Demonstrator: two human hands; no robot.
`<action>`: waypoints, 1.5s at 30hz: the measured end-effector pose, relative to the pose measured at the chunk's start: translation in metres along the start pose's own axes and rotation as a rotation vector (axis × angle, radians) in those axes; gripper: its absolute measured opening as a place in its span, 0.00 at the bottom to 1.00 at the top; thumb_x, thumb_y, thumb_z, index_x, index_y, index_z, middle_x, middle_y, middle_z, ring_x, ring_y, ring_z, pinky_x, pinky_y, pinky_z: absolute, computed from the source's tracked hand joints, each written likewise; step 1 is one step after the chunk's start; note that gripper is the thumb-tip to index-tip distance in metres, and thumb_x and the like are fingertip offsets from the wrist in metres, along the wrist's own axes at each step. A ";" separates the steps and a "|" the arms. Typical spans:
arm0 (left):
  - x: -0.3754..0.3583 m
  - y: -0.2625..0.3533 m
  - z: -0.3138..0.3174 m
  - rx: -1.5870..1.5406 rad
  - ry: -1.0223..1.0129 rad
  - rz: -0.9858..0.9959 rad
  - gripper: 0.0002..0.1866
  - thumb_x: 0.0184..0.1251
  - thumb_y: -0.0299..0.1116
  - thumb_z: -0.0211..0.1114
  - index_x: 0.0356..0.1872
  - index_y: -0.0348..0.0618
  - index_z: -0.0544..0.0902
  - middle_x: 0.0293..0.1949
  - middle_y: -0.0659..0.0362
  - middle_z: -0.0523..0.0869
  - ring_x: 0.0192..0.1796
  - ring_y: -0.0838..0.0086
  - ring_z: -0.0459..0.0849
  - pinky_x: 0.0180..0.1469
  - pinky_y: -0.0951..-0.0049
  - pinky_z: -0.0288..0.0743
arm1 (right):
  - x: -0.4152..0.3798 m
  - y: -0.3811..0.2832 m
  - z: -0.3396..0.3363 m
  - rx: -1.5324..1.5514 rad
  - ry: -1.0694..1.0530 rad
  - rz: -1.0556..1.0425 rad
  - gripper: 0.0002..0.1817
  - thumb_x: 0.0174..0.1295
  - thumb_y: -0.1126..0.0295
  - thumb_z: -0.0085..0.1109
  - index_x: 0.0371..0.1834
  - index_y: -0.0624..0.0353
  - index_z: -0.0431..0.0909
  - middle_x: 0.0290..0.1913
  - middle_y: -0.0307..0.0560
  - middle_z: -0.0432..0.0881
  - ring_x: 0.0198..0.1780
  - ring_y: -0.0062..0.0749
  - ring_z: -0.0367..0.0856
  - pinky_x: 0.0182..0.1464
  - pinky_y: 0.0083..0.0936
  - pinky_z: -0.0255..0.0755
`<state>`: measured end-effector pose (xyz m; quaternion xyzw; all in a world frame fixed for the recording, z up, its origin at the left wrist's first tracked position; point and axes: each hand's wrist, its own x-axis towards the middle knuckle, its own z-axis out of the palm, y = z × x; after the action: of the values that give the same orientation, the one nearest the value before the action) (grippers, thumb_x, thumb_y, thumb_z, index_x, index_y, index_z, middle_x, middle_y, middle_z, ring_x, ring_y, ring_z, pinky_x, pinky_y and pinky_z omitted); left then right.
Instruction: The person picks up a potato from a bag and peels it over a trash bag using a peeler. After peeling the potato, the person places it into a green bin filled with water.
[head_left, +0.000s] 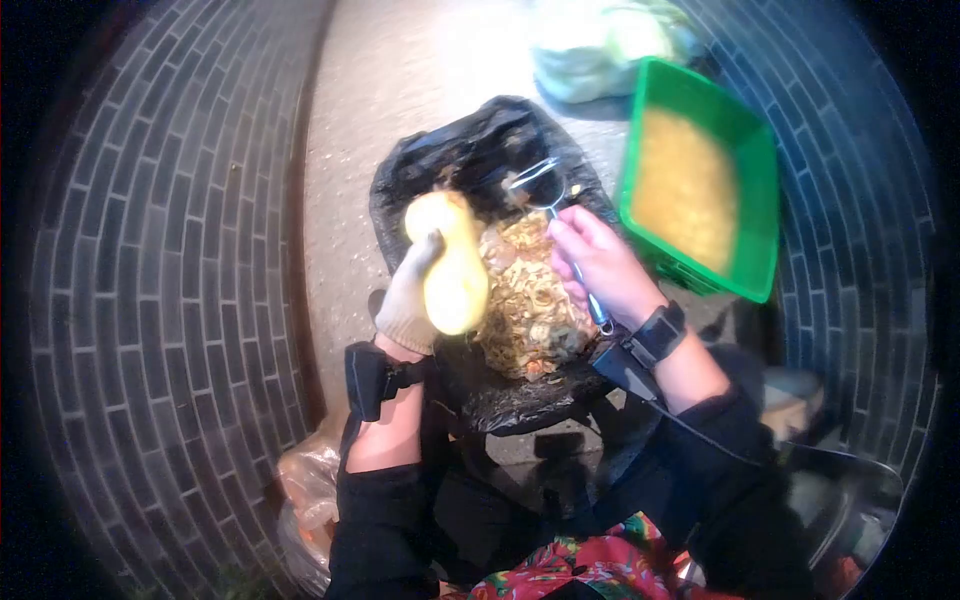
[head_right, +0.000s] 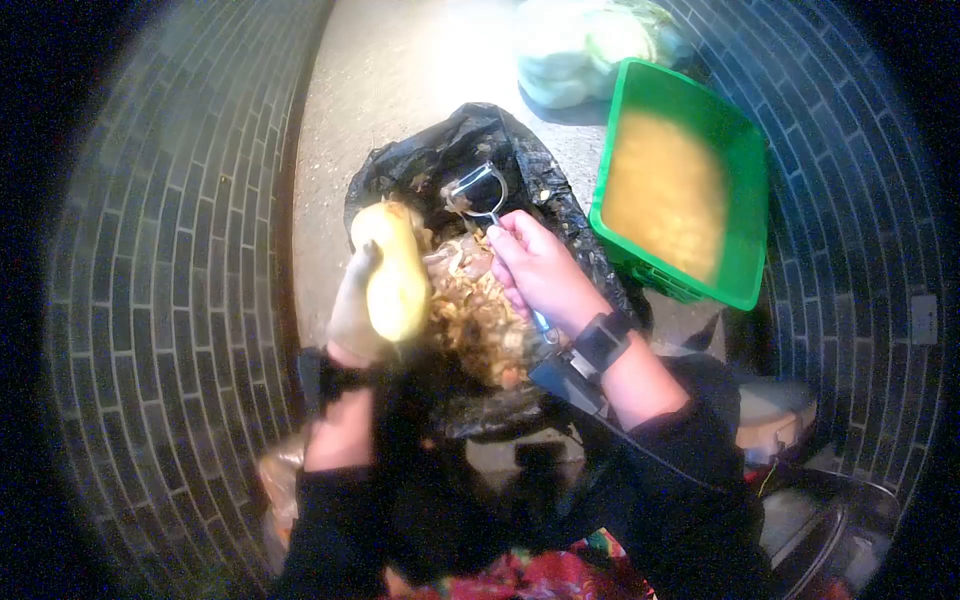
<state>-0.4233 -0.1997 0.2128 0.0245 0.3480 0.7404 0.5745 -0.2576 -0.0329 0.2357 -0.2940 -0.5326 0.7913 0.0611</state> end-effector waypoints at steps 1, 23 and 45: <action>0.007 0.002 -0.005 0.069 0.138 -0.046 0.27 0.63 0.39 0.68 0.59 0.35 0.73 0.46 0.53 0.84 0.43 0.66 0.86 0.47 0.68 0.83 | 0.002 0.007 -0.006 0.008 0.014 -0.005 0.11 0.75 0.58 0.45 0.45 0.53 0.68 0.22 0.33 0.68 0.14 0.13 0.61 0.15 0.13 0.56; 0.011 -0.001 0.004 0.364 0.103 -0.025 0.31 0.63 0.44 0.67 0.63 0.39 0.71 0.49 0.52 0.83 0.45 0.65 0.85 0.47 0.67 0.83 | 0.008 0.011 -0.017 -0.332 0.163 -0.238 0.13 0.71 0.61 0.51 0.46 0.60 0.71 0.29 0.43 0.77 0.27 0.28 0.77 0.30 0.26 0.71; 0.011 -0.001 0.002 -0.017 -0.076 0.186 0.37 0.62 0.47 0.69 0.65 0.36 0.66 0.52 0.45 0.81 0.47 0.56 0.86 0.47 0.62 0.85 | -0.011 -0.009 -0.009 0.633 -0.507 0.220 0.13 0.77 0.60 0.38 0.47 0.54 0.71 0.19 0.32 0.63 0.12 0.13 0.57 0.11 0.11 0.53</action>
<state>-0.4254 -0.1893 0.2101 0.0801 0.3160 0.7920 0.5162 -0.2454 -0.0265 0.2455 -0.1115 -0.2271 0.9650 -0.0695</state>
